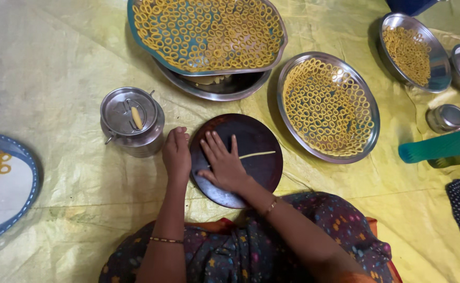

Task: The person rolls small pieces of yellow dough into thin ropes on a dark wooden board, then shapes them into small rings and places them onto a metal tray. The process is repeated continuously throughout the clip.

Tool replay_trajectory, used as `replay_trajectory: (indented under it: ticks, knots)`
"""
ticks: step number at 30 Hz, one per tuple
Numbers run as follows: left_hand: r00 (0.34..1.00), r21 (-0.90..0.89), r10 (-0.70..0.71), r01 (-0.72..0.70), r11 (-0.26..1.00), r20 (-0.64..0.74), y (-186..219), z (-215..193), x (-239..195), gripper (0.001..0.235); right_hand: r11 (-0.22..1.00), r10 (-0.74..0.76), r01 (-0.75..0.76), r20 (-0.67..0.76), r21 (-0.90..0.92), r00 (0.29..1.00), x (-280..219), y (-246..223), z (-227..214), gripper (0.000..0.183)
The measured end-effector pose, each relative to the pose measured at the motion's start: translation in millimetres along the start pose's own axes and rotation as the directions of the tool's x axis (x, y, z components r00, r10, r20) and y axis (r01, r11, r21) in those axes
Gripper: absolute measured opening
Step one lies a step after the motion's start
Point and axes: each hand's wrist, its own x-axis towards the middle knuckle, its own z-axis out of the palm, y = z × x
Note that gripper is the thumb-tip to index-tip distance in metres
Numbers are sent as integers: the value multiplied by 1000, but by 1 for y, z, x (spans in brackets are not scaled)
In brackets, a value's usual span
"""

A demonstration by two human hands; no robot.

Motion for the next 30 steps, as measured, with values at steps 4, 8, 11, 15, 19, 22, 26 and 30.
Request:
replay_trajectory:
  ticks: [4, 8, 11, 15, 19, 22, 26, 30]
  knots:
    - [1000, -28, 12, -11, 1000, 18, 8, 1, -3, 42, 1000, 4, -4, 22, 10, 1000, -28, -17, 0, 92]
    - [999, -2, 10, -10, 1000, 38, 16, 2, -6, 41, 1000, 25, -26, -35, -17, 999, -15, -15, 8, 92]
    - [998, 16, 20, -21, 1000, 58, 20, 1, -8, 41, 997, 77, -78, -65, -17, 995, 20, 1, 16, 90]
    - [998, 0, 44, -44, 999, 51, 22, 2, -6, 41, 987, 160, -162, -107, -16, 981, 63, 22, 20, 89]
    - [998, 1, 61, -61, 998, 33, 21, 3, -7, 41, 988, 147, -150, -78, -28, 986, 70, 28, 19, 93]
    - [996, -2, 86, -86, 996, 28, 24, 4, -6, 40, 995, 60, -68, -102, -78, 993, 45, 15, 13, 95]
    - [989, 87, 144, -147, 985, 44, 27, 4, -9, 40, 998, 5, -8, -47, -68, 999, -16, -17, 6, 98]
    - [993, 57, 108, -110, 992, 44, 32, 4, -12, 39, 999, -1, 1, 2, -37, 1000, -54, -45, 0, 98]
